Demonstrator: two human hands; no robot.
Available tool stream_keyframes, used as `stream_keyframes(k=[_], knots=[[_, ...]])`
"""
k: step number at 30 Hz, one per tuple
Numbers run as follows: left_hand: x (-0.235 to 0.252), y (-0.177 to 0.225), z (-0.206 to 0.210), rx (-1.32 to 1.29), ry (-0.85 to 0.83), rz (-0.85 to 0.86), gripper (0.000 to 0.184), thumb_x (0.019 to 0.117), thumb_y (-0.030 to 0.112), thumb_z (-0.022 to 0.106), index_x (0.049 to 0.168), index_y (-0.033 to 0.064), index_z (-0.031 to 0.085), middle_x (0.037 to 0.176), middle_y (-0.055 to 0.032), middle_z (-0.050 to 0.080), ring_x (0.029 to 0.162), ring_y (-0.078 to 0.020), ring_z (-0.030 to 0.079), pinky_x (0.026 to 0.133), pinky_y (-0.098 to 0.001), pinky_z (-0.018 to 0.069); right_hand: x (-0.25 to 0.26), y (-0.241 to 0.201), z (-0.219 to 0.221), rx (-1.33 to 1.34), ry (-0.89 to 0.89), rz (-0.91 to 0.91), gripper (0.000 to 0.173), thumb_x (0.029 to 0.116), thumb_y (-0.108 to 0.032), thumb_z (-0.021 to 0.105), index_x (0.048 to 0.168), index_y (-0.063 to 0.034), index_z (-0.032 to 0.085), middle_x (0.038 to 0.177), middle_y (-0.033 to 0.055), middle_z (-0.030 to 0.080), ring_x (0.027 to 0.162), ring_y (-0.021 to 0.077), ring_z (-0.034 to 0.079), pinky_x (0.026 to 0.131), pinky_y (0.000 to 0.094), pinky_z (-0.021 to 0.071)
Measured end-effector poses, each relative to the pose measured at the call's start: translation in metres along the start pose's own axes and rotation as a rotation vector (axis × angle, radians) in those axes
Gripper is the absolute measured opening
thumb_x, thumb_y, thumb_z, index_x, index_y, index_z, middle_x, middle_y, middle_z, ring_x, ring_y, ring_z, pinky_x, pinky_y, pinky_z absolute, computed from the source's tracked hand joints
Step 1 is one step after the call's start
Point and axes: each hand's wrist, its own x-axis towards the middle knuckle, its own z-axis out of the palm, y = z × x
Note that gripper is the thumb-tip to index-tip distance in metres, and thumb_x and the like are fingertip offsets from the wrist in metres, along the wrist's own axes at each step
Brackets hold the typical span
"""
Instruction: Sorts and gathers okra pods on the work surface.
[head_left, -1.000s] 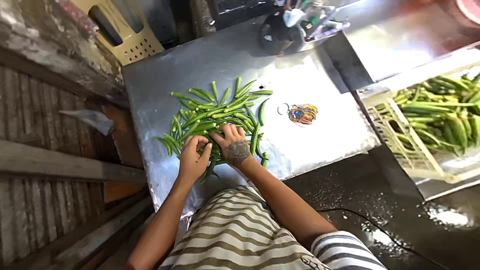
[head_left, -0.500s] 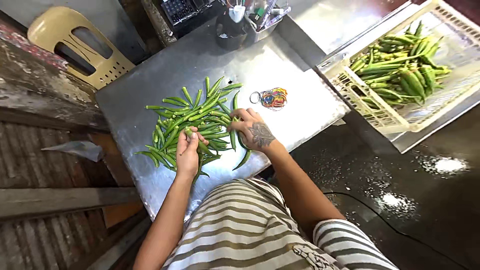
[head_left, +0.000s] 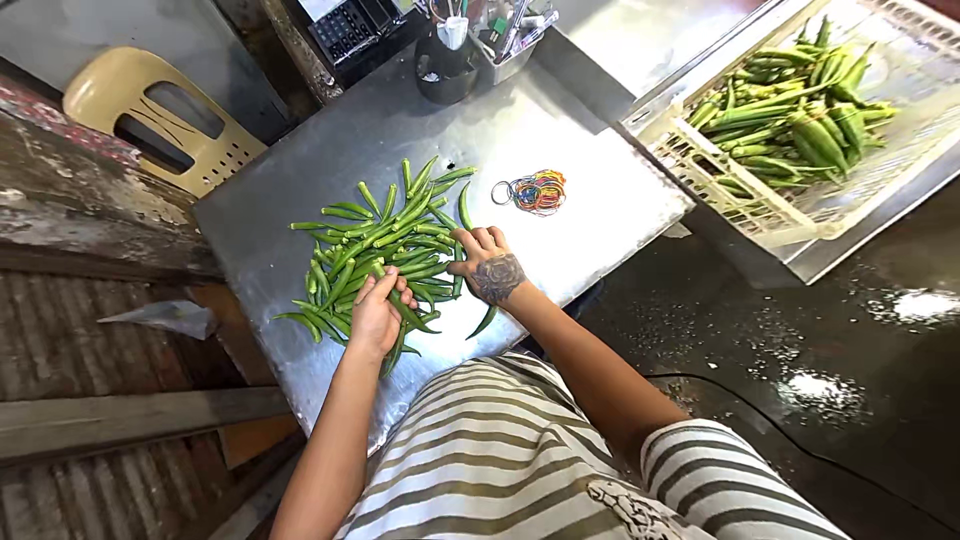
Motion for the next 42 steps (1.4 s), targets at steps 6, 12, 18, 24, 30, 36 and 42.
stream_keyframes(k=[6, 12, 18, 24, 30, 36, 42], knots=[[-0.001, 0.01, -0.014, -0.078, 0.041, 0.008, 0.024, 0.1121, 0.021, 0.037, 0.105, 0.006, 0.055, 0.077, -0.0056, 0.056, 0.061, -0.017, 0.059, 0.064, -0.0343, 0.0582, 0.014, 0.022, -0.008, 0.116, -0.117, -0.091, 0.016, 0.0885, -0.017, 0.074, 0.1, -0.0276, 0.077, 0.137, 0.0072, 0.058, 0.124, 0.0346, 0.053, 0.103, 0.058, 0.042], [0.0, 0.009, -0.026, -0.119, -0.024, 0.005, 0.017, 0.11, 0.016, 0.042, 0.108, 0.0076, 0.057, 0.082, -0.0057, 0.058, 0.069, -0.0179, 0.062, 0.07, -0.0357, 0.0588, 0.012, 0.034, -0.046, 0.444, 0.024, 0.121, 0.017, 0.099, -0.021, 0.061, 0.109, -0.0209, 0.075, 0.113, 0.0068, 0.065, 0.109, 0.0354, 0.056, 0.087, 0.0599, 0.0437], [0.017, -0.004, 0.02, 0.06, 0.048, 0.079, 0.022, 0.107, 0.022, 0.055, 0.122, 0.0062, 0.059, 0.096, -0.0094, 0.069, 0.084, -0.0191, 0.068, 0.076, -0.0372, 0.0594, 0.034, -0.044, -0.05, 1.1, -0.172, 0.171, 0.018, 0.098, -0.02, 0.07, 0.11, -0.0062, 0.071, 0.093, 0.006, 0.073, 0.081, 0.0147, 0.07, 0.078, 0.0384, 0.0604], [0.026, 0.022, 0.014, -0.199, 0.132, 0.034, 0.037, 0.1107, 0.048, 0.035, 0.098, 0.0183, 0.053, 0.073, 0.0004, 0.055, 0.065, -0.0182, 0.062, 0.07, -0.0468, 0.0604, 0.105, 0.053, -0.032, 0.652, 0.085, 0.382, 0.028, 0.1011, -0.022, 0.058, 0.124, -0.0105, 0.071, 0.112, 0.0141, 0.07, 0.104, 0.0298, 0.068, 0.092, 0.0517, 0.0554], [0.011, 0.037, -0.009, -0.289, -0.002, -0.034, 0.048, 0.1103, 0.052, 0.025, 0.095, 0.0177, 0.055, 0.061, 0.0023, 0.048, 0.049, -0.0158, 0.053, 0.057, -0.0408, 0.0576, 0.15, 0.117, 0.0, 0.069, -0.16, 0.508, 0.027, 0.0974, -0.024, 0.06, 0.123, -0.0202, 0.069, 0.13, 0.0168, 0.061, 0.125, 0.0426, 0.053, 0.09, 0.0611, 0.049], [-0.047, 0.003, -0.019, -0.306, -0.105, -0.233, 0.037, 0.1125, 0.03, 0.026, 0.097, 0.0138, 0.055, 0.065, 0.0021, 0.05, 0.052, -0.013, 0.054, 0.058, -0.0356, 0.0585, 0.14, 0.111, -0.016, 0.079, -0.12, 0.495, 0.026, 0.1016, -0.022, 0.053, 0.12, -0.0078, 0.065, 0.117, 0.0186, 0.07, 0.118, 0.0401, 0.063, 0.096, 0.0642, 0.0461], [-0.063, -0.029, -0.022, -0.391, -0.142, -0.287, 0.022, 0.1108, 0.025, 0.038, 0.101, 0.0137, 0.054, 0.07, 0.0009, 0.051, 0.057, -0.013, 0.055, 0.061, -0.033, 0.0569, 0.119, 0.109, -0.004, 0.24, -0.179, 0.464, 0.051, 0.1002, -0.049, 0.06, 0.128, -0.0059, 0.064, 0.123, 0.0251, 0.065, 0.113, 0.048, 0.063, 0.09, 0.0725, 0.0485]])
